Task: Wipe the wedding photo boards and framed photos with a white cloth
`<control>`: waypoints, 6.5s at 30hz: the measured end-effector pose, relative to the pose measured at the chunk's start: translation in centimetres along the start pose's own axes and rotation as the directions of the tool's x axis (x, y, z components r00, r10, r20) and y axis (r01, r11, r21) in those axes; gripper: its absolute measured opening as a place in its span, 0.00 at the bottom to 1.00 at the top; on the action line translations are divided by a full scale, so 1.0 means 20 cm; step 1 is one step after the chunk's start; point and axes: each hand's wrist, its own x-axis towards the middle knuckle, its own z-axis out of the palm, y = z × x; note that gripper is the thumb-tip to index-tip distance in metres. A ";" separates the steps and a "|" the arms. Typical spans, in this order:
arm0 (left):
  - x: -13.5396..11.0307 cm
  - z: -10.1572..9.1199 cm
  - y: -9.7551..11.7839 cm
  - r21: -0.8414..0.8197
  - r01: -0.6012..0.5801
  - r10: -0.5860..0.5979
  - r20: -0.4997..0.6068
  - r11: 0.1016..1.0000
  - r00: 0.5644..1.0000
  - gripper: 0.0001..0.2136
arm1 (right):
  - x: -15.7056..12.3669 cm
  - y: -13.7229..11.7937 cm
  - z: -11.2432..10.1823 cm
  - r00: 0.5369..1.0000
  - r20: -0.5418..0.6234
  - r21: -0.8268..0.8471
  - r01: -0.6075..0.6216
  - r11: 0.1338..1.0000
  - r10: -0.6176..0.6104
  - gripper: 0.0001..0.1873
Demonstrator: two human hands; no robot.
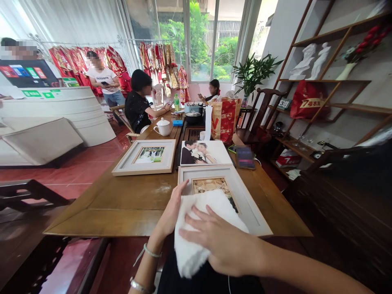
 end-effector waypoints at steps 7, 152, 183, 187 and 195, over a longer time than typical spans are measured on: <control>0.00 -0.01 0.02 0.092 -0.110 0.103 0.079 0.990 0.992 0.22 | -0.31 0.03 -0.08 0.982 0.080 -0.031 -0.171 0.985 0.173 0.41; 0.00 0.00 0.00 0.053 -0.106 0.103 0.069 0.993 0.992 0.24 | -0.47 0.06 0.05 0.981 -0.155 0.148 -0.094 0.985 0.117 0.40; 0.00 -0.01 -0.01 0.047 -0.088 0.084 0.079 0.995 0.993 0.23 | -0.49 0.02 -0.02 0.972 -0.087 0.061 -0.212 0.975 0.216 0.42; 0.00 -0.01 0.00 0.035 -0.080 0.077 0.079 0.996 0.994 0.23 | -0.52 -0.02 -0.08 0.976 -0.008 0.076 -0.218 0.973 0.219 0.38; 0.00 -0.01 0.02 0.011 -0.066 0.065 0.080 0.998 0.995 0.24 | -0.33 0.30 -0.01 0.929 -0.226 -0.083 -0.319 0.944 0.294 0.34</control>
